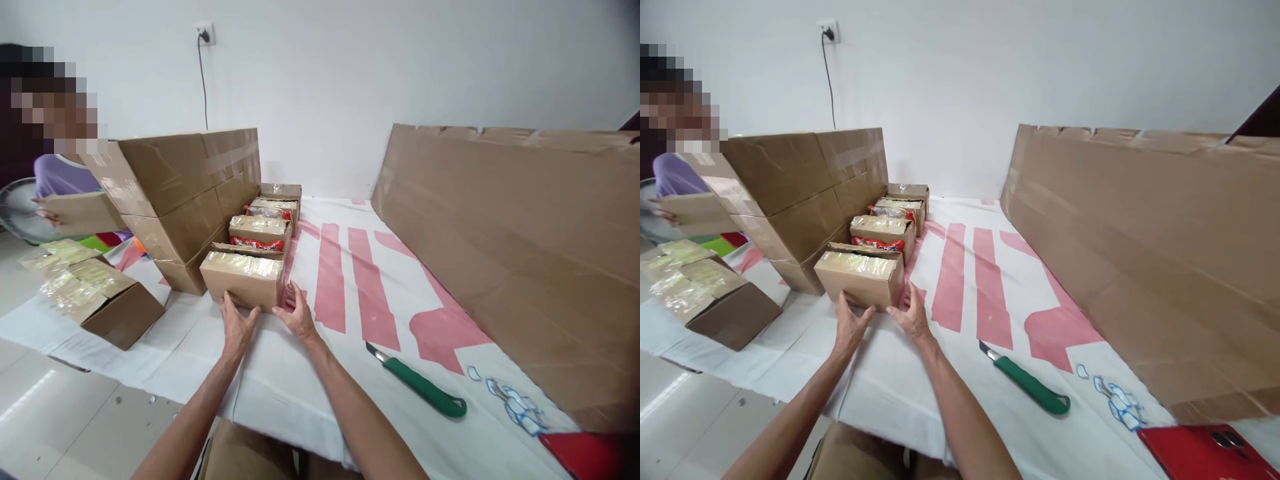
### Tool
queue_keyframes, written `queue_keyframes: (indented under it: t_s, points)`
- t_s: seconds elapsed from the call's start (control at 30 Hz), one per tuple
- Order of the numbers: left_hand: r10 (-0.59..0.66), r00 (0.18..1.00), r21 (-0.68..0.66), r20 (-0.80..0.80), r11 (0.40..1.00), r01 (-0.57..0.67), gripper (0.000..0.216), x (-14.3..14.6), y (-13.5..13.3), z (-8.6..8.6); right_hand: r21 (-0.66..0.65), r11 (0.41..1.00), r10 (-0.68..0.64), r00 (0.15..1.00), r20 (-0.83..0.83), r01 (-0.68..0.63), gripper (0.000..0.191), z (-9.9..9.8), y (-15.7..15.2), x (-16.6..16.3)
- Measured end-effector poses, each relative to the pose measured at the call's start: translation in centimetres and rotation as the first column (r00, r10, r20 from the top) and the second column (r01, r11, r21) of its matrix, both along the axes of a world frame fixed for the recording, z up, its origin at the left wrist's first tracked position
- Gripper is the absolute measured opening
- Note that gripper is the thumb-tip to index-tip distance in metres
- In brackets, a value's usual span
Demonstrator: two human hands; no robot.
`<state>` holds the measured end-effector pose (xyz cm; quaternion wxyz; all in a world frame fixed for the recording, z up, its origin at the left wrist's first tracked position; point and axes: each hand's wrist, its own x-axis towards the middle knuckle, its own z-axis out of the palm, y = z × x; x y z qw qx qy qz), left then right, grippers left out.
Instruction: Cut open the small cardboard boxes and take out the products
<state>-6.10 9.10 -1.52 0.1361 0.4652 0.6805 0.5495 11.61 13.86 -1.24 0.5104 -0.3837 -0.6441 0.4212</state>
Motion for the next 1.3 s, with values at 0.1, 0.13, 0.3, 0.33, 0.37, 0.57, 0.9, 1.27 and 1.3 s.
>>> queue_keyframes:
  t_s: [0.1, 0.13, 0.3, 0.33, 0.37, 0.57, 0.9, 1.27, 1.3]
  points:
    - [-0.003, 1.0, -0.021, -0.017, 1.0, 0.002, 0.091, 0.3, 1.2, 0.4, -0.022, 0.999, -0.038, 0.999, -0.029, 0.038, 0.089, 0.0, -0.1, 0.3]
    - [-0.006, 1.0, -0.028, -0.023, 1.0, 0.005, 0.089, 0.5, 1.5, 0.5, -0.026, 0.999, -0.041, 0.999, -0.036, 0.04, 0.088, 0.0, -0.1, 0.3]
    - [0.009, 0.999, -0.052, -0.05, 0.999, -0.011, 0.089, 1.4, 3.2, 0.7, -0.04, 0.998, -0.048, 0.998, -0.048, 0.046, 0.082, 0.0, -0.1, 0.3]
    - [0.019, 0.998, -0.055, -0.054, 0.998, -0.022, 0.09, 1.6, 3.4, 0.7, -0.042, 0.998, -0.049, 0.998, -0.045, 0.047, 0.081, -0.1, -0.1, 0.3]
    - [0.03, 0.998, -0.055, -0.059, 0.998, -0.033, 0.091, 1.7, 3.6, 0.7, -0.042, 0.998, -0.049, 0.998, -0.041, 0.048, 0.081, -0.1, -0.1, 0.3]
    - [0.075, 0.993, -0.052, -0.095, 0.995, -0.08, 0.102, 2.4, 2.1, 0.1, 0.008, 1.0, 0.017, 1.0, 0.026, -0.017, 0.085, -0.6, 0.0, 0.0]
    - [0.059, 0.991, -0.006, -0.123, 0.998, -0.06, 0.106, 1.2, 1.5, 0.3, 0.053, 0.992, 0.1, 0.97, 0.222, -0.114, 0.084, -0.6, 0.3, 0.1]
    - [0.043, 0.992, 0.026, -0.123, 0.999, -0.04, 0.097, 1.7, 3.9, 0.0, 0.088, 0.995, 0.034, 0.974, 0.222, -0.055, 0.06, -0.6, 0.5, 0.3]
    - [0.035, 0.99, 0.025, -0.137, 0.999, -0.032, 0.095, 1.6, 4.3, 0.1, 0.092, 0.995, 0.029, 0.977, 0.212, -0.049, 0.056, -0.6, 0.5, 0.3]
